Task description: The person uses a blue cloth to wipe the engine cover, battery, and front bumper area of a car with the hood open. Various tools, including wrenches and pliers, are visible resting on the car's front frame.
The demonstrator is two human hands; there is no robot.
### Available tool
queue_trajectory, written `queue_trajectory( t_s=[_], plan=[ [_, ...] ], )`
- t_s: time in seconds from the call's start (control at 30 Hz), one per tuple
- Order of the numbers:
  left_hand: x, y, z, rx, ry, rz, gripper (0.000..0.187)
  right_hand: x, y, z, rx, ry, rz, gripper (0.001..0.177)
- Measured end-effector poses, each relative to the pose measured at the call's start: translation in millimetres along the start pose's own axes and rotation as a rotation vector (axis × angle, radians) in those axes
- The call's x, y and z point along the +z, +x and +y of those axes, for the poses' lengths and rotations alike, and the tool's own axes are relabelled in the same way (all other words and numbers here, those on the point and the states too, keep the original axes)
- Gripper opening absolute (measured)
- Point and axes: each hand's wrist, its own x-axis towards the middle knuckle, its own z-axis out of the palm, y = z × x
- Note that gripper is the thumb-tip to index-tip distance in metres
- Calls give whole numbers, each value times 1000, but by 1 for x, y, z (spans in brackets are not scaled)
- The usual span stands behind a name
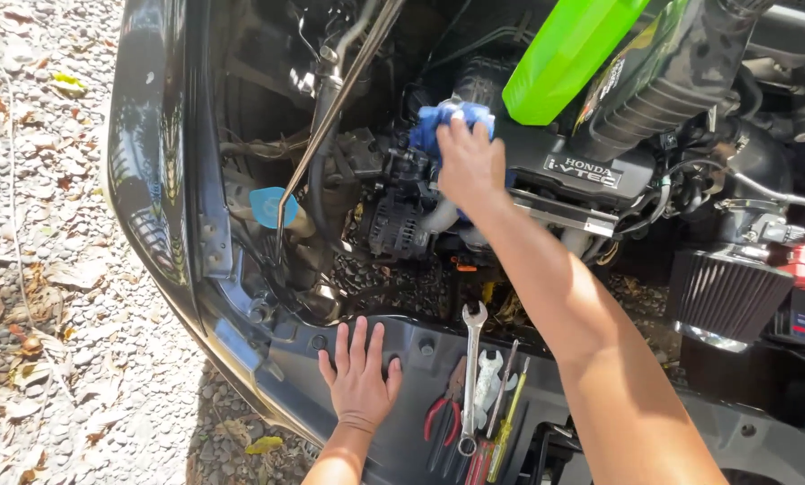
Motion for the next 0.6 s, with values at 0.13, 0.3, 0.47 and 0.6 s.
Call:
queue_trajectory(
  t_s=[0.13,0.3,0.47,0.6],
  plan=[
    [0,1,-1,10,-8,9,60,9,30,19,101,-14,99,38],
    [-3,4,-1,27,0,26,58,-19,-40,34,-73,156,-4,55],
    [-1,3,-4,18,-2,23,58,-63,-94,70,266,155,-289,77],
    [-1,2,0,16,13,6,59,-58,-87,51,403,249,-286,71]
  ],
)
